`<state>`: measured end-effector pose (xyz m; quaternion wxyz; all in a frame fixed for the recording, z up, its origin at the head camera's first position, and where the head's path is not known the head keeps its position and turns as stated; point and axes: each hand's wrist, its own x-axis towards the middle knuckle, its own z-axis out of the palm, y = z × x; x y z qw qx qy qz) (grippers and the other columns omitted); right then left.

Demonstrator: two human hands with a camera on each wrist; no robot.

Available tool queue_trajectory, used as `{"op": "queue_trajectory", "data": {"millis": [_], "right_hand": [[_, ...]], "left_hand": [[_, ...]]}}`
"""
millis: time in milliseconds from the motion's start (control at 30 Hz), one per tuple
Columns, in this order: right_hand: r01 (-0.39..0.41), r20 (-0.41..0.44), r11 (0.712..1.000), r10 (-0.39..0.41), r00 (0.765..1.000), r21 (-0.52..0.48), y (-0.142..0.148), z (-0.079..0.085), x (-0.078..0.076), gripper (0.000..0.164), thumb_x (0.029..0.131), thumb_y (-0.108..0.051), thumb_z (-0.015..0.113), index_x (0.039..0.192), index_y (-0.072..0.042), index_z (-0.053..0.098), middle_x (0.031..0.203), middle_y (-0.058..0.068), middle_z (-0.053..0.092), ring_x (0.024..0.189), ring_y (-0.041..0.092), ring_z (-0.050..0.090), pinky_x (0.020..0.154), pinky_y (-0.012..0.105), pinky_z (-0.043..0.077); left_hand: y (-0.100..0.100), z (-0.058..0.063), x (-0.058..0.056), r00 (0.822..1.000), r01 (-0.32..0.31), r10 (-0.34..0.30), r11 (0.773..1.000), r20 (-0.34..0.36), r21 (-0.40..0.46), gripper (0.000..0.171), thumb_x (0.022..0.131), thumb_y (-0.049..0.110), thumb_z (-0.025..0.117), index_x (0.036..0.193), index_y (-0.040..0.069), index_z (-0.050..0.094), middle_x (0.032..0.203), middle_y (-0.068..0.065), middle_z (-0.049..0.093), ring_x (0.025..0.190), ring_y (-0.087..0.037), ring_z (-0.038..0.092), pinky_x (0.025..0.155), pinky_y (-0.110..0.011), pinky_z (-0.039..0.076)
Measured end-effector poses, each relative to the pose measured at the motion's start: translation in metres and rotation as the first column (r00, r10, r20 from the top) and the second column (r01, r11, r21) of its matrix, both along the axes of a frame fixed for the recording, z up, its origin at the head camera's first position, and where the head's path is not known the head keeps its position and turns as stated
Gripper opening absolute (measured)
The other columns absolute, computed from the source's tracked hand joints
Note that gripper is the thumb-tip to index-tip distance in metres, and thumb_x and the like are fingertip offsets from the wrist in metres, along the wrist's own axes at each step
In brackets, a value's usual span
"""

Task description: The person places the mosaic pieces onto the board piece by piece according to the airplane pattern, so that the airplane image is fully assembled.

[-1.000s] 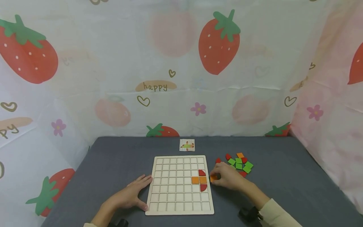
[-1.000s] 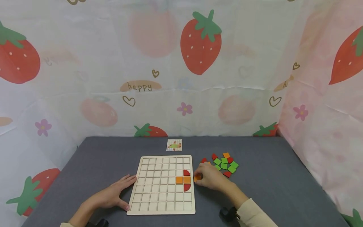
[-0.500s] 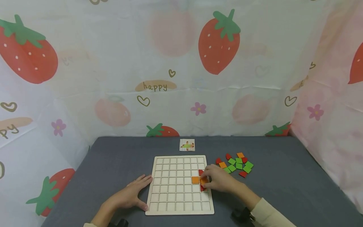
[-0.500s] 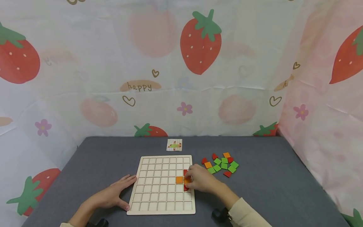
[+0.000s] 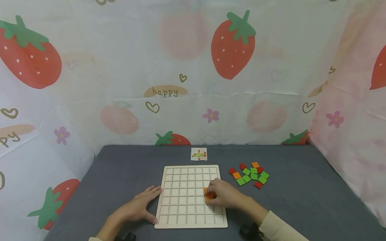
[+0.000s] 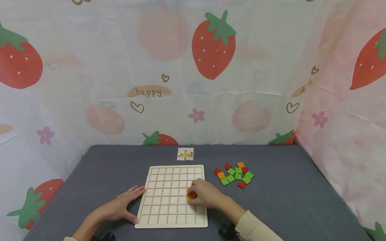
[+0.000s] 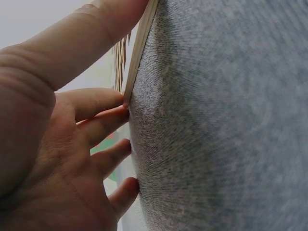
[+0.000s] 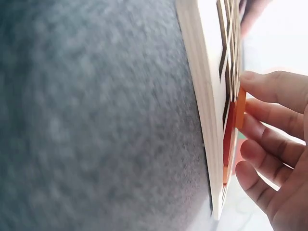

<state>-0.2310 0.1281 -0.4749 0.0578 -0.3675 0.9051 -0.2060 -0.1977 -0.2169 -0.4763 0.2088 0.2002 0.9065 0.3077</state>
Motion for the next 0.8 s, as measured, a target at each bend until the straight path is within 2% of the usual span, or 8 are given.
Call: {"op": "queue_trajectory", "data": {"millis": [333,800], "right_hand": [[-0.001,-0.045,0.999,0.003,0.999,0.033,-0.0058,-0.0002,0.0026,0.019,0.08,-0.022,0.079,0.096,-0.012,0.076,0.088,-0.006,0.06,0.079,0.004,0.044,0.068,0.019,0.041],[-0.008,-0.055,0.999,0.01,0.998,0.037,-0.0059,0.0009,0.0031,0.02,0.08,-0.024,0.079,0.097,-0.012,0.076,0.088,-0.005,0.058,0.08,0.004,0.044,0.068,0.019,0.041]], "left_hand": [[0.001,0.0016,0.0005,1.0,-0.001,0.001,1.0,0.006,0.006,0.109,0.064,0.034,0.087,0.151,-0.001,0.031,0.159,-0.021,0.028,0.148,-0.048,0.014,0.108,-0.074,0.015],[0.0008,-0.0011,-0.0009,1.0,-0.005,0.005,1.0,0.0,-0.008,0.109,0.063,0.034,0.088,0.151,-0.001,0.032,0.159,-0.02,0.028,0.148,-0.047,0.015,0.109,-0.072,0.015]]}}
